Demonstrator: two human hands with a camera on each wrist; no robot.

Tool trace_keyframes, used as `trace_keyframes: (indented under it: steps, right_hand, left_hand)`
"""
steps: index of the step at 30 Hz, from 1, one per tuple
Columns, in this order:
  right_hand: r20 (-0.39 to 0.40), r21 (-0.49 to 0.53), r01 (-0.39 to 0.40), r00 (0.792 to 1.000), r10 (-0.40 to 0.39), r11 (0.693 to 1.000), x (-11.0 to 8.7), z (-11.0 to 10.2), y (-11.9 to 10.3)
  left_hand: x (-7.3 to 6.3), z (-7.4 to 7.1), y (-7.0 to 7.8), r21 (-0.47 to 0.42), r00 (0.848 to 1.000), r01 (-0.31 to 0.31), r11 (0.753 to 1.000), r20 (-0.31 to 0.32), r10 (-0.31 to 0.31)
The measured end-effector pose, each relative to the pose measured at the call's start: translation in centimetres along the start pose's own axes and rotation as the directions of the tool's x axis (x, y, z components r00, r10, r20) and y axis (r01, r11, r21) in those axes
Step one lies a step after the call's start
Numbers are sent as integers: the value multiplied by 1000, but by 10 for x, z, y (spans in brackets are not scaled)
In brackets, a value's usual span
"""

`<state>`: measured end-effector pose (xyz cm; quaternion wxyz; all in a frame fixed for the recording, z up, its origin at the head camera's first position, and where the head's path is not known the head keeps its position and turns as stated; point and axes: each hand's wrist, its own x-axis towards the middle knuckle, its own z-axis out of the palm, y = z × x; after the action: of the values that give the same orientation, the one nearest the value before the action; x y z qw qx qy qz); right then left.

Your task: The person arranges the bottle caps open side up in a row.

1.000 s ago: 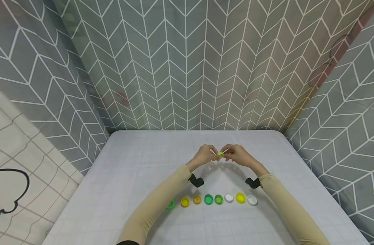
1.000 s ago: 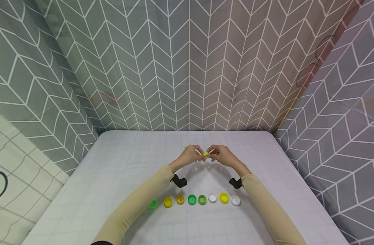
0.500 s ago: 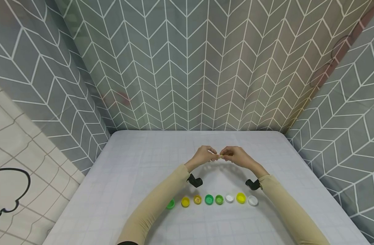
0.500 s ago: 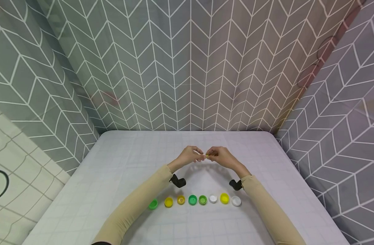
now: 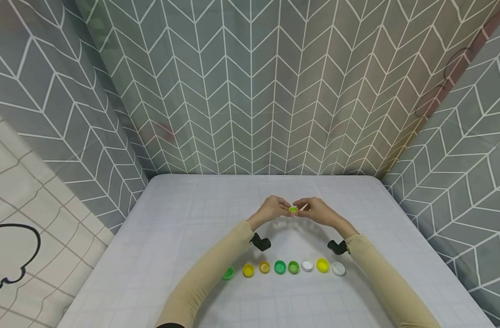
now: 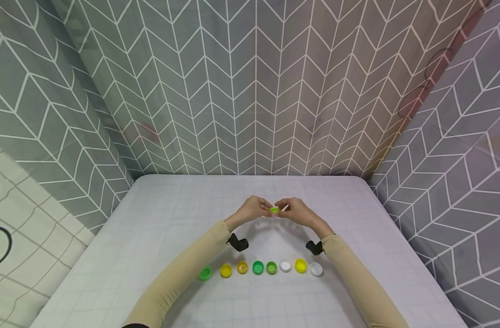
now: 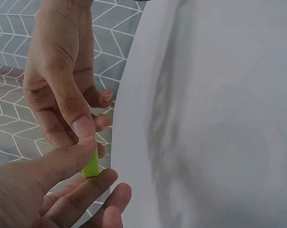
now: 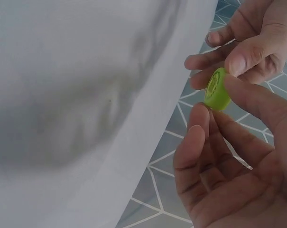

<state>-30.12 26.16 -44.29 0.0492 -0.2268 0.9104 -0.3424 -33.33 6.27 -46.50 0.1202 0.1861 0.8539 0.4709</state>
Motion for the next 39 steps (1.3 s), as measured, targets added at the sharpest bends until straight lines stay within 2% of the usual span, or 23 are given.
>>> trace_keyframes:
  steps: [5, 13, 20, 26, 33, 39]
  right_hand:
    - [15, 0, 9, 1000, -9, 1000, 0, 1, -2]
    - [-2, -10, 30, 1000, -30, 1000, -6, -8, -4]
    - [27, -24, 38, 999, -37, 999, -15, -22, -1]
    - [36, -43, 36, 999, -34, 998, -28, -38, -5]
    - [54, -114, 9, 999, -3, 993, -55, -56, -13]
    - [117, -135, 8, 993, 7, 991, -81, -69, -14]
  left_hand:
    - [1, 1, -2, -18, 1000, -22, 1000, 12, 22]
    - [0, 2, 4, 93, 997, -81, 992, 0, 82]
    - [-2, 10, 13, 124, 988, -157, 980, 14, 156]
    - [-6, 20, 27, 206, 966, -252, 946, 3, 257]
    - [-15, 43, 52, 332, 962, -251, 909, -22, 274]
    - [-26, 65, 70, 447, 960, -257, 857, 12, 281]
